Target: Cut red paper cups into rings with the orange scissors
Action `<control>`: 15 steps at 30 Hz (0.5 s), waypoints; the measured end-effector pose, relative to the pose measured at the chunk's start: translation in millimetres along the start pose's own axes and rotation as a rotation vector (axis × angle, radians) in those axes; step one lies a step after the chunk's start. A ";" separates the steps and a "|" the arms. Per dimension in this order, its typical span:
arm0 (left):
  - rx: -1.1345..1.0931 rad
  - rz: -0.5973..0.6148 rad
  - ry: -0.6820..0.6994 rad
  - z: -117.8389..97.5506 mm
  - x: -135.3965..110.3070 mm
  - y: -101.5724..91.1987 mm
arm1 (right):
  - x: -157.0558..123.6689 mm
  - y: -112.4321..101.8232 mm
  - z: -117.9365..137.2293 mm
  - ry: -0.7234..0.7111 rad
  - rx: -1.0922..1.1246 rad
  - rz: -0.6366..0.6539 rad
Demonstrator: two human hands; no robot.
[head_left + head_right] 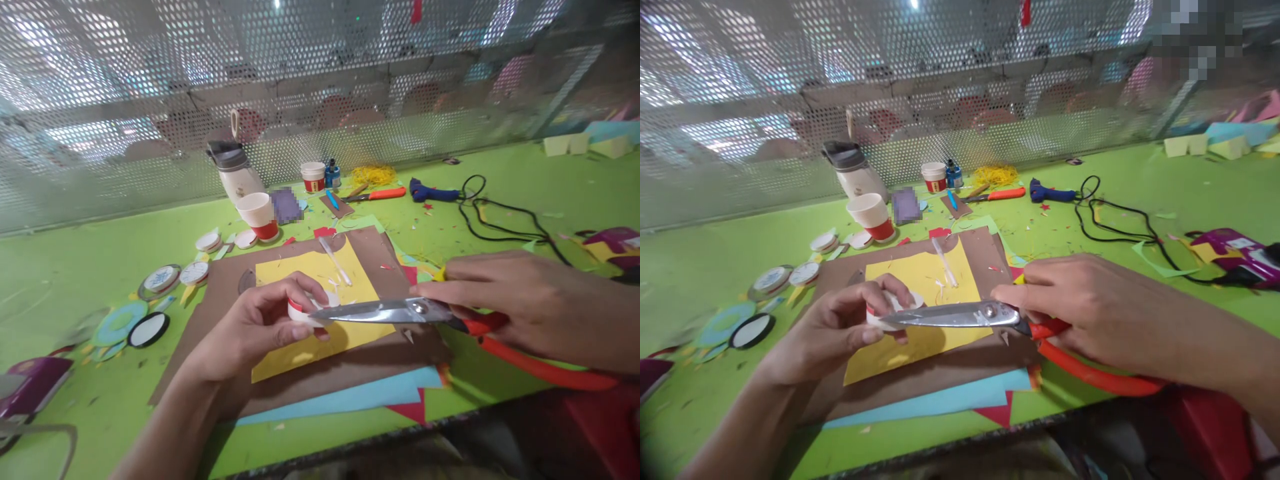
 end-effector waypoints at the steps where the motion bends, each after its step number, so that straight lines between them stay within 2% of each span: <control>1: 0.001 -0.006 0.002 0.8 0.3 -0.7 | -0.1 -0.6 0.6 -0.006 -0.004 -0.009; 15: 0.028 -0.028 -0.017 0.3 0.2 -1.6 | -3.5 3.2 1.5 0.002 0.056 0.001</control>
Point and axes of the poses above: each hand's wrist, its own x-axis towards the middle knuckle, its own y-axis out of the palm, z = x × y, the point moved 7 cm from there along x, towards the middle knuckle, and after that the axes turned 15 degrees about -y, right-handed, at the moved point
